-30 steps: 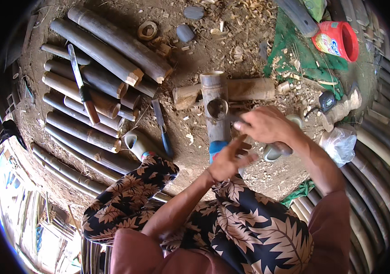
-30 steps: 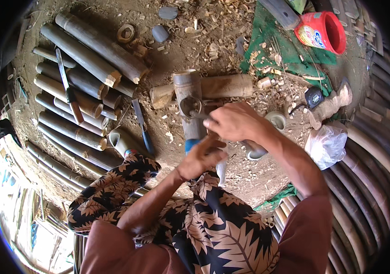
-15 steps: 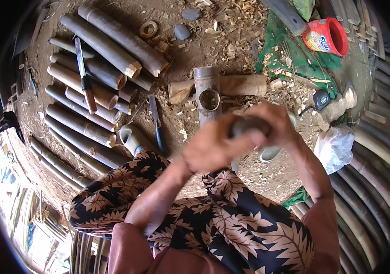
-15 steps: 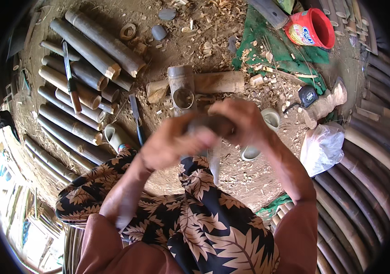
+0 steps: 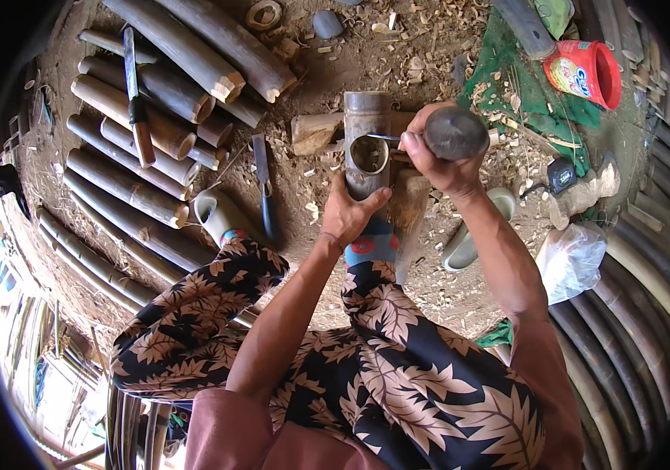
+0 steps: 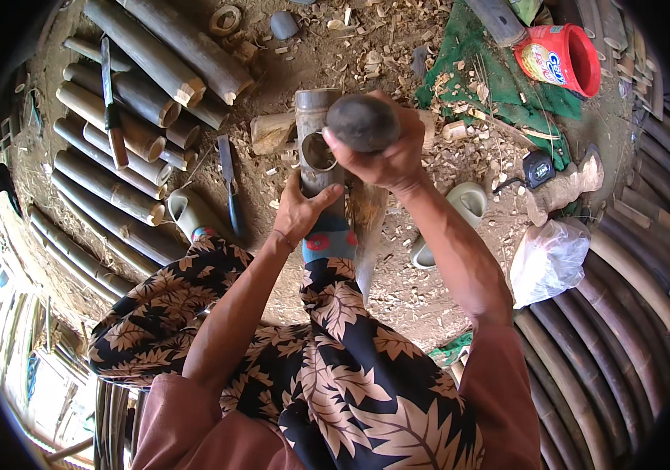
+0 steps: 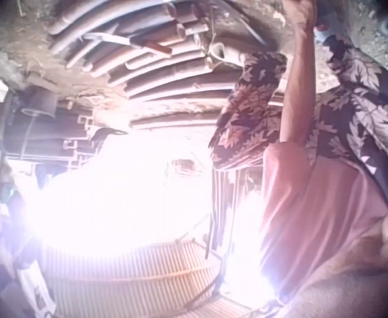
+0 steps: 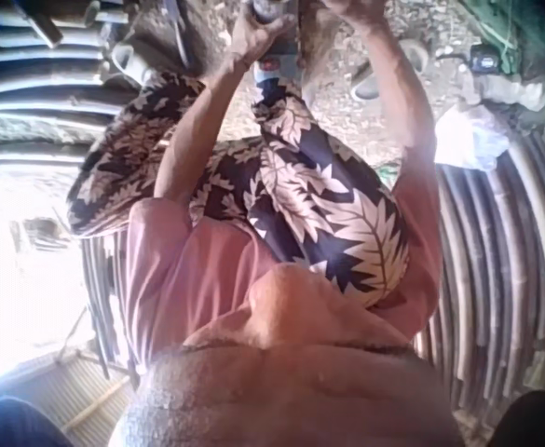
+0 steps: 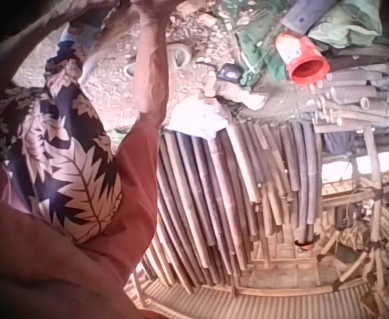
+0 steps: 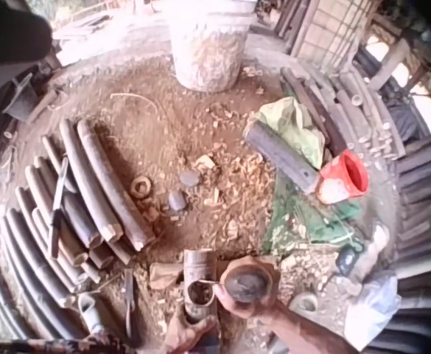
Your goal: The person saws a hole into a bamboo pole and then uses a mallet to strike a tool to hollow out the interior of the bamboo.
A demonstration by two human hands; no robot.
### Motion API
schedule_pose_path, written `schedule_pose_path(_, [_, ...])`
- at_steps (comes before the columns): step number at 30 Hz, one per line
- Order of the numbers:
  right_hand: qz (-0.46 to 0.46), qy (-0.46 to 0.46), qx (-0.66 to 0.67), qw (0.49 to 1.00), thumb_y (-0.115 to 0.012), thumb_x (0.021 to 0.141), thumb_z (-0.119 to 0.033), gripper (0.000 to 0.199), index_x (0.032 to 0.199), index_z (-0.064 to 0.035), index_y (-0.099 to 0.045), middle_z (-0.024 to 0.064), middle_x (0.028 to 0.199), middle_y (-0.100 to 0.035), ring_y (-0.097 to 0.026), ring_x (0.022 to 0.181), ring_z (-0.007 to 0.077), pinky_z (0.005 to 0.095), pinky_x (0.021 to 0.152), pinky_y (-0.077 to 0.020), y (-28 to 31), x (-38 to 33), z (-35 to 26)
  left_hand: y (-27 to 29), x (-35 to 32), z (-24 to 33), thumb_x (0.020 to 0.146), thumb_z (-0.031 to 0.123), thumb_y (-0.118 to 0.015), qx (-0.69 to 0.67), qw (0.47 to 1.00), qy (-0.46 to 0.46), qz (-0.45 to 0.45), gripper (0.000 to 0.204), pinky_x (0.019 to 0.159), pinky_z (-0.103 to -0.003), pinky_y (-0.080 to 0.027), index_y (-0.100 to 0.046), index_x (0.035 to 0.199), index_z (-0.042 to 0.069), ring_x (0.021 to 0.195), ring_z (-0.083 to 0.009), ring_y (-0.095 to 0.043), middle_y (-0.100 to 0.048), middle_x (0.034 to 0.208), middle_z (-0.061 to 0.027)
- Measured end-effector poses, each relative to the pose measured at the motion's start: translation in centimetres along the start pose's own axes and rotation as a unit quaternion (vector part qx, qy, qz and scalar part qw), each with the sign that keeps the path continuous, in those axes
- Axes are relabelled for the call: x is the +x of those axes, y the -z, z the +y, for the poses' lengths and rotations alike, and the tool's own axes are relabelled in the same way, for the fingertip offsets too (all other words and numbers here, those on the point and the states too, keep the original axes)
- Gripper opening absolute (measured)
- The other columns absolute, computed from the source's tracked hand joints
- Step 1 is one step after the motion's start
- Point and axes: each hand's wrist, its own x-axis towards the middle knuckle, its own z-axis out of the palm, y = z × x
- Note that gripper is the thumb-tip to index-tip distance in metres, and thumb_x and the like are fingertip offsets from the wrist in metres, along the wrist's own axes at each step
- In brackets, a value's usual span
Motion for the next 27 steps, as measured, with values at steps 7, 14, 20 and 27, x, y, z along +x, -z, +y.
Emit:
schedule_pose_path(7, [0.025,-0.036,0.007,0.999,-0.078,0.076,-0.010,0.018,0.086,-0.0044,-0.065,0.0027,0.074,-0.069,-0.066,0.060,0.0122,0.0284,0.059,-0.0552,1.5,-0.7,1.6,-0.2,0.3,-0.3,0.075,0.051,-0.080,-0.001,1.000,-0.013,0.005,0.082,0.091,-0.038,-0.049,-0.049,0.123,-0.008,0.104,-0.0290,-0.063,-0.064,0.114,-0.0218])
schedule_pose_path(14, [0.169,-0.117,0.271,0.940,-0.068,0.086,-0.004,0.013,0.089,-0.0032,-0.056,0.0036,0.063,-0.054,-0.051,0.050,0.0122,0.0317,0.050,-0.0461,1.6,-1.7,1.9,-0.1,0.4,0.3,0.076,0.051,-0.080,-0.032,0.999,-0.007,-0.021,0.084,0.094,-0.036,-0.048,-0.046,0.126,-0.008,0.107,-0.0267,-0.062,-0.063,0.117,-0.0202])
schedule_pose_path(20, [0.266,-0.226,0.316,0.882,-0.063,0.089,-0.006,0.010,0.085,-0.0045,-0.054,0.0015,0.058,-0.046,-0.045,0.048,0.0128,0.0341,0.049,-0.0427,2.8,-2.0,3.1,0.4,0.6,1.5,0.076,0.045,-0.082,-0.058,0.997,0.012,-0.049,0.082,0.095,-0.035,-0.047,-0.045,0.128,-0.007,0.108,-0.0250,-0.061,-0.063,0.118,-0.0186])
schedule_pose_path(27, [0.178,-0.135,0.244,0.944,-0.067,0.089,-0.012,0.011,0.091,-0.0065,-0.057,0.0010,0.065,-0.054,-0.053,0.056,0.0133,0.0336,0.059,-0.0506,2.3,-3.7,1.5,1.1,1.0,1.6,0.074,0.039,-0.085,-0.160,0.982,0.003,-0.100,0.081,0.096,-0.034,-0.046,-0.046,0.132,-0.002,0.109,-0.0213,-0.058,-0.060,0.121,-0.0114])
